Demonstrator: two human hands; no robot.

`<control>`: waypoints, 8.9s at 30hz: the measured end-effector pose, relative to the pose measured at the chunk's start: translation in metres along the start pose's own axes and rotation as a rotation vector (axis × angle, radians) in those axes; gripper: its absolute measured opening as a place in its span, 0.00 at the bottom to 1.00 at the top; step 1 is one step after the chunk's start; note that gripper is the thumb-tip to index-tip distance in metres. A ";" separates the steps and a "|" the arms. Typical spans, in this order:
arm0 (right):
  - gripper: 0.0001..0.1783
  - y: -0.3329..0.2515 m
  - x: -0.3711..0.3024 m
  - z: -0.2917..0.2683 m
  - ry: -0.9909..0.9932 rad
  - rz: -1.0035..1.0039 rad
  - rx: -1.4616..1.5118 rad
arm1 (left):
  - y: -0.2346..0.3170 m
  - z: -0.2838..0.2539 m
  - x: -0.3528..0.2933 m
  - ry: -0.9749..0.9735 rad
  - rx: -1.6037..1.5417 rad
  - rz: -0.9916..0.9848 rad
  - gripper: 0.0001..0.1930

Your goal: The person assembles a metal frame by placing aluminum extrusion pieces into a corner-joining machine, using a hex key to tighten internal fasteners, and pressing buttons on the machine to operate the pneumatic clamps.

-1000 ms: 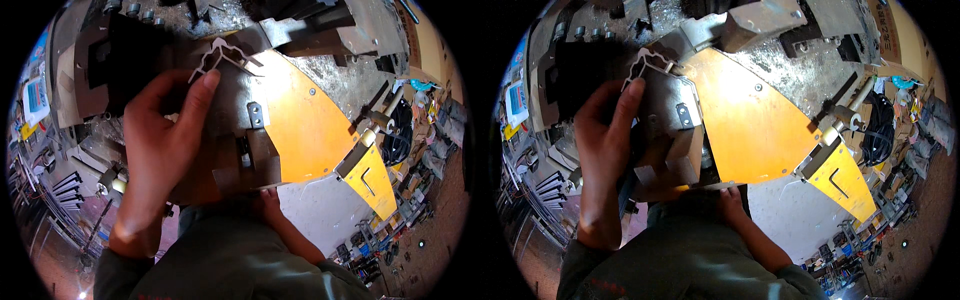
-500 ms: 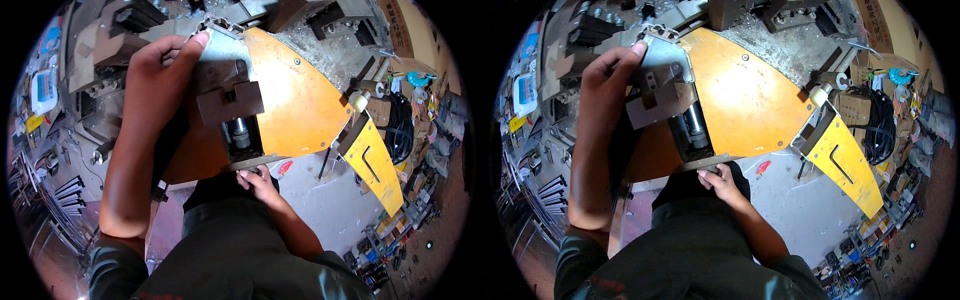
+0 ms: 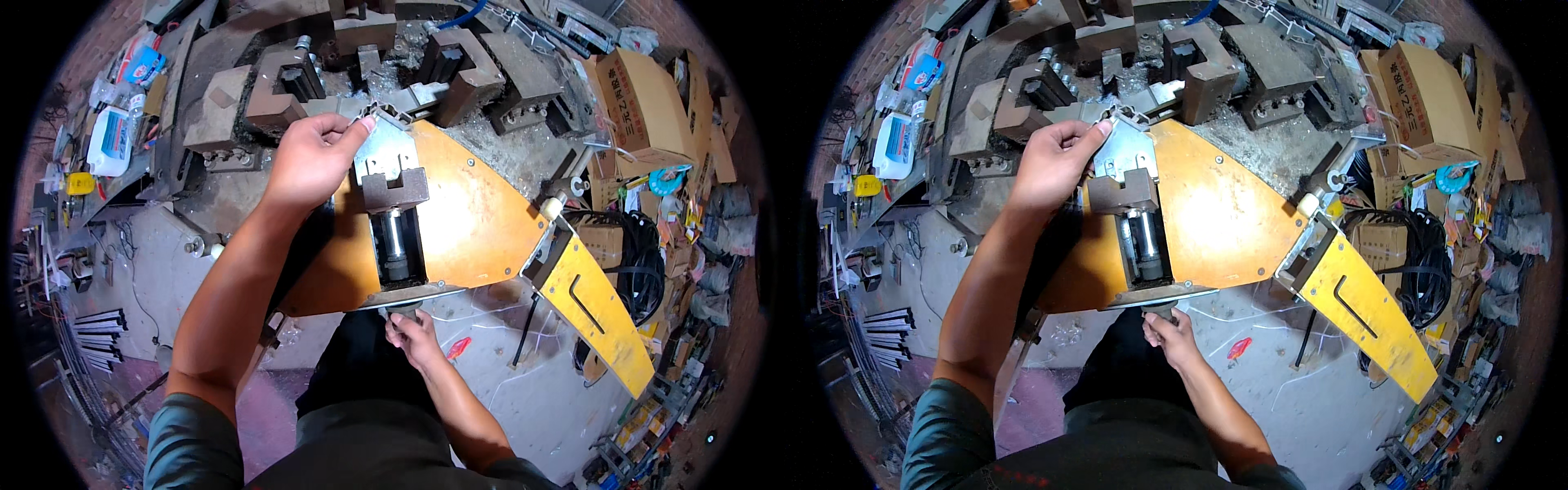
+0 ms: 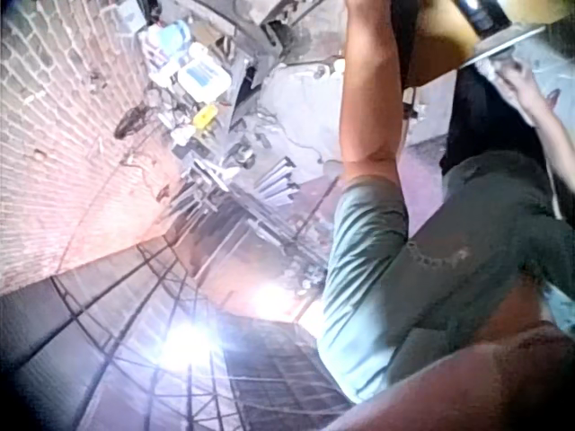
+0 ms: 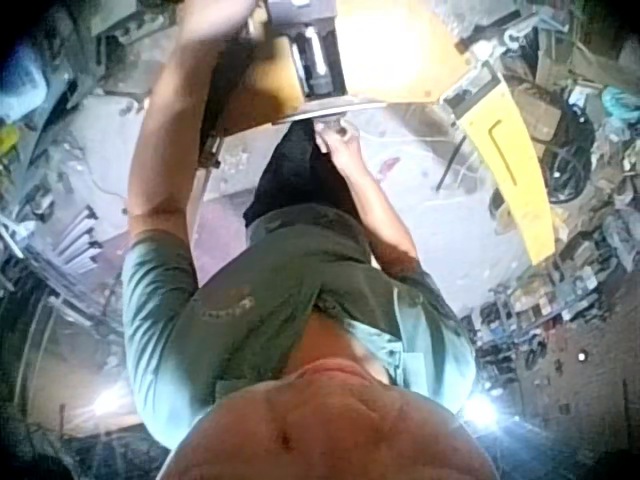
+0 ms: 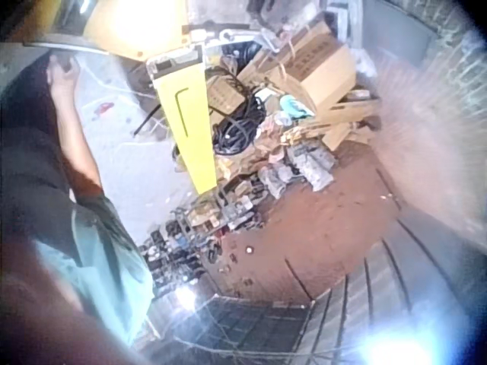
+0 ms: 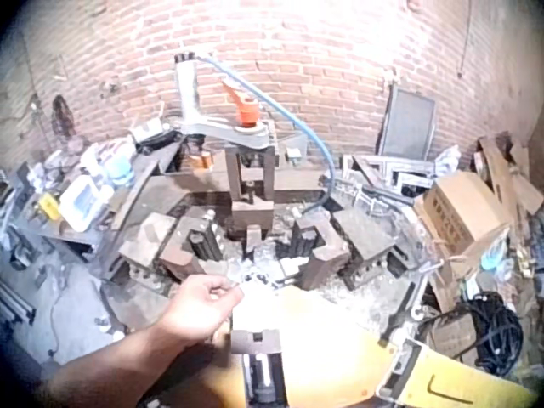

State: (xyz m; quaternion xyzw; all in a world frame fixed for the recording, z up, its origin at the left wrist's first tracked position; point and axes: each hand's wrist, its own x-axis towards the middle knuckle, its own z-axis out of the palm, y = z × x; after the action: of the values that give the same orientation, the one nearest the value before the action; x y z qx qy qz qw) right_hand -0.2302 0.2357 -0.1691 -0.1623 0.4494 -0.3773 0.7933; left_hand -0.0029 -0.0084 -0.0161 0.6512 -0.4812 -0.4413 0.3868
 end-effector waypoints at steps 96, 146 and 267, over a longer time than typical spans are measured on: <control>0.25 -0.006 -0.013 0.018 0.341 -0.301 -0.830 | -0.012 -0.002 0.009 0.003 0.256 0.049 0.25; 0.18 -0.250 0.013 0.066 0.186 -0.337 -0.649 | -0.002 -0.002 -0.002 -0.013 0.246 0.008 0.19; 0.11 -0.309 0.004 0.137 0.136 -1.132 -1.255 | 0.110 -0.016 -0.070 0.100 0.236 0.759 0.07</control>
State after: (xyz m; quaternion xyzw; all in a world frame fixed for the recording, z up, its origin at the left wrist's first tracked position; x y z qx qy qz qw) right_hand -0.2539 0.0171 0.0875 -0.7500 0.4731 -0.4072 0.2188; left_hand -0.0293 0.0350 0.1050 0.4876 -0.7155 -0.1766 0.4681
